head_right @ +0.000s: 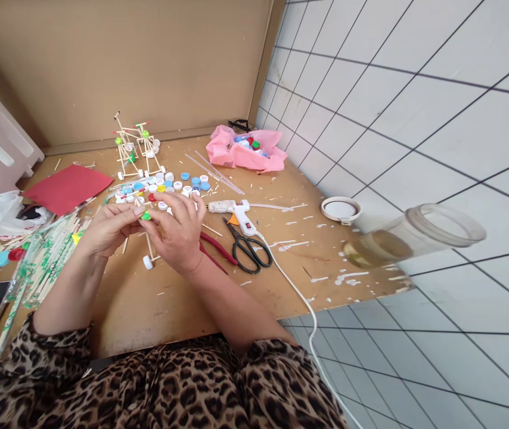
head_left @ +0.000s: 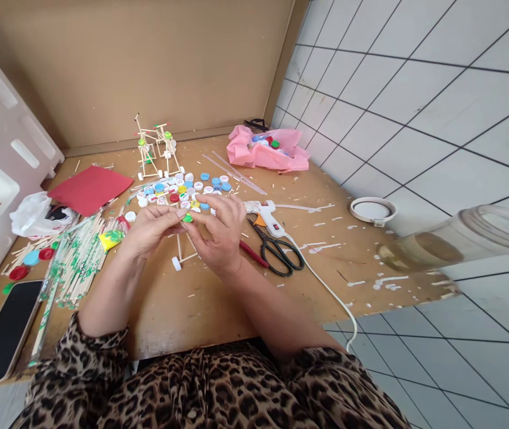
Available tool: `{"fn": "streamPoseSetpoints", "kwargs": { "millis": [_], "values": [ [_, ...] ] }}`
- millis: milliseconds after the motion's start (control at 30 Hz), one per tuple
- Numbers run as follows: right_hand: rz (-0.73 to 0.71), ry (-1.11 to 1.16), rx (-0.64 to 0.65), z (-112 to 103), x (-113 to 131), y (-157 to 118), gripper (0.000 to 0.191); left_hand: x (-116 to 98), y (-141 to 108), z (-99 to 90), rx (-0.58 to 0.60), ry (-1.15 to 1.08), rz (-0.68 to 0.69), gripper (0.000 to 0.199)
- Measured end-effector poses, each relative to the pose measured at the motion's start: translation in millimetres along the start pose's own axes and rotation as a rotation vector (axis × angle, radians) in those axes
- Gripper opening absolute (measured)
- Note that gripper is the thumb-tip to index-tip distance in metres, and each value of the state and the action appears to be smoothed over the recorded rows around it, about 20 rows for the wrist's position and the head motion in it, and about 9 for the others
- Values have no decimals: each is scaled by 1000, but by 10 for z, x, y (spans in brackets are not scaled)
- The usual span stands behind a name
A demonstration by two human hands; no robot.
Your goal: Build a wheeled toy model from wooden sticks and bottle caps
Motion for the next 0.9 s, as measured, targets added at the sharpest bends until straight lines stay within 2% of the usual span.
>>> {"fn": "streamPoseSetpoints", "kwargs": {
  "millis": [167,333,467,567,733,900],
  "values": [
    [26,-26,43,29,22,8,25,-17,-4,-5,5,28,-15,45],
    [8,-24,7,26,25,22,15,22,37,-41,28,33,-44,47],
    [13,1,-11,20,4,28,11,52,66,-72,14,-1,-77,57],
    [31,23,-29,26,-15,14,10,36,39,-26,31,26,-36,58],
    [70,60,-39,63,-28,-26,13,1,-32,110,92,116,49,47],
    [69,71,-21,89,-17,-35,16,-20,-35,113,69,198,138,39]
  ]
}}
Point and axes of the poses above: each hand's wrist, its own y-axis towards the middle knuckle, its own z-axis out of the palm, x = y × z, the point moved 4 cm from there along y, towards the middle knuckle, and after that the axes turned 8 degrees about -z, right-handed, at the moved point
